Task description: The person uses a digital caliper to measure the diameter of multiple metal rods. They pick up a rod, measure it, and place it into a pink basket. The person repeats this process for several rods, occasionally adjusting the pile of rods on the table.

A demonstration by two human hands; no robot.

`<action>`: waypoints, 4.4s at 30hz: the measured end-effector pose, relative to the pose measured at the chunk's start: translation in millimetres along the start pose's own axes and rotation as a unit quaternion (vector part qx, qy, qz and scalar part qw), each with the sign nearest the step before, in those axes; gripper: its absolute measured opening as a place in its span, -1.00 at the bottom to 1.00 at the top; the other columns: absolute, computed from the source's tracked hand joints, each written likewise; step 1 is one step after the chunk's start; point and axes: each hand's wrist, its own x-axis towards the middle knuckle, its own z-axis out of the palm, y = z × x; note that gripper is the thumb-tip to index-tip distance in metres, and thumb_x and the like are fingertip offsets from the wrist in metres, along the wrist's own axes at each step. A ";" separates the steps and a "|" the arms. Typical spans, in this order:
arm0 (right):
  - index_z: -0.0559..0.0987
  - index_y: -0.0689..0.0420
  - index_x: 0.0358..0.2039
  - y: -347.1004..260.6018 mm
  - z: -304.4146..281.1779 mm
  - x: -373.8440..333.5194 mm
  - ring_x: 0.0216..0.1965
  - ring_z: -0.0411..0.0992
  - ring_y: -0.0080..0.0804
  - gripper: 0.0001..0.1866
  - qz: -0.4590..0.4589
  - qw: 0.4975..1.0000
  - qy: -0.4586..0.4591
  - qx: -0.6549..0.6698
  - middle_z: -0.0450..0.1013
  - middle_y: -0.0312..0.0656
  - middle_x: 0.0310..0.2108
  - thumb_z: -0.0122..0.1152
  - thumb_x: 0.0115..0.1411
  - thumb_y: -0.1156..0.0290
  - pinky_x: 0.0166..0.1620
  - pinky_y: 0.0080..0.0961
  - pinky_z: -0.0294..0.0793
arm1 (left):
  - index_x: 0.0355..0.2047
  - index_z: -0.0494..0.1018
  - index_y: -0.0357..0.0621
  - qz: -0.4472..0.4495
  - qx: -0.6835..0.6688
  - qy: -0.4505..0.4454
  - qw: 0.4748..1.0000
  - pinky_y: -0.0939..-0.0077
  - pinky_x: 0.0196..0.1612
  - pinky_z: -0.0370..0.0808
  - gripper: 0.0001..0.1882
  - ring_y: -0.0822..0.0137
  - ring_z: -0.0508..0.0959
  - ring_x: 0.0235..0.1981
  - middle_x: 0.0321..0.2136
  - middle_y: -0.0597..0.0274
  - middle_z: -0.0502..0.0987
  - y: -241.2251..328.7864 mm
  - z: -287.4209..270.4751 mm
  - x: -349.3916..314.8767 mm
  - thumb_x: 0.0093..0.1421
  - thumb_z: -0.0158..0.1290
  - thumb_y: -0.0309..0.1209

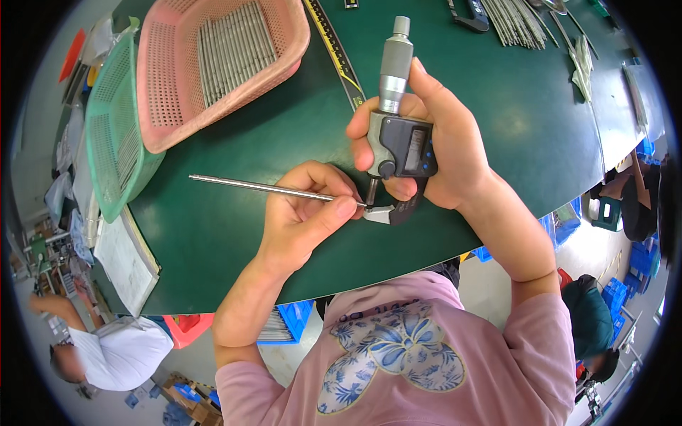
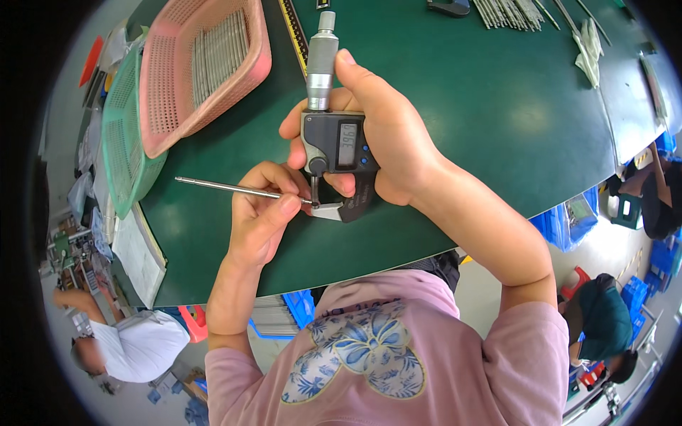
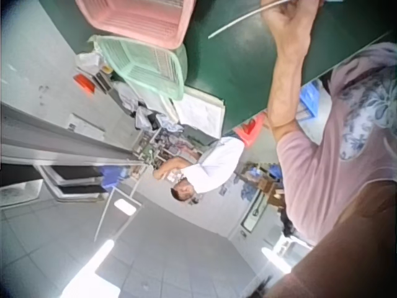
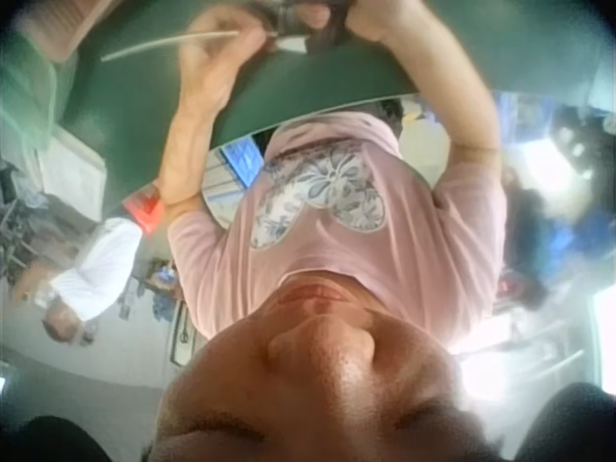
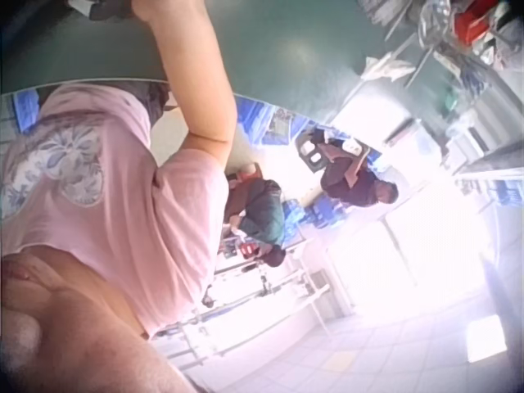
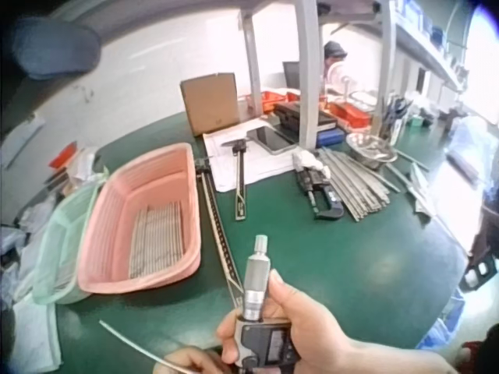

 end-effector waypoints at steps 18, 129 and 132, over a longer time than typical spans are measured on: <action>0.46 0.24 -0.48 -1.6 0.0 -0.8 -0.83 0.22 -0.52 -0.27 0.029 0.999 -0.009 -0.011 0.41 -0.09 -0.64 -0.33 0.09 -0.28 -0.80 -0.70 0.19 | -0.38 0.29 -0.24 0.015 -0.009 -0.047 0.999 0.59 -0.25 0.41 -0.81 0.44 0.45 -0.34 -0.36 0.15 0.42 -3.7 -3.6 0.4 0.01 0.06 -0.62; 0.49 0.21 -0.47 10.9 8.5 -14.9 -0.41 0.43 -0.49 -0.79 -0.216 0.901 -0.085 -0.366 0.44 -0.20 -0.52 0.30 -0.19 0.51 -0.33 -0.51 0.40 | -0.10 0.15 -0.29 0.105 0.178 0.091 0.974 0.71 -0.45 0.29 -0.47 0.54 0.35 -0.51 -0.48 0.30 0.33 -3.6 8.3 -1.3 0.24 -0.30 0.00; 0.51 0.24 -0.43 10.8 15.4 -17.8 -0.40 0.44 -0.44 -0.72 -0.180 0.899 -0.090 -0.390 0.46 -0.14 -0.47 0.32 -0.24 0.48 -0.30 -0.50 0.41 | -0.08 0.15 -0.26 0.087 0.210 0.069 0.971 0.75 -0.46 0.25 -0.43 0.59 0.33 -0.49 -0.49 0.35 0.31 -4.9 0.6 -5.1 0.24 -0.36 0.05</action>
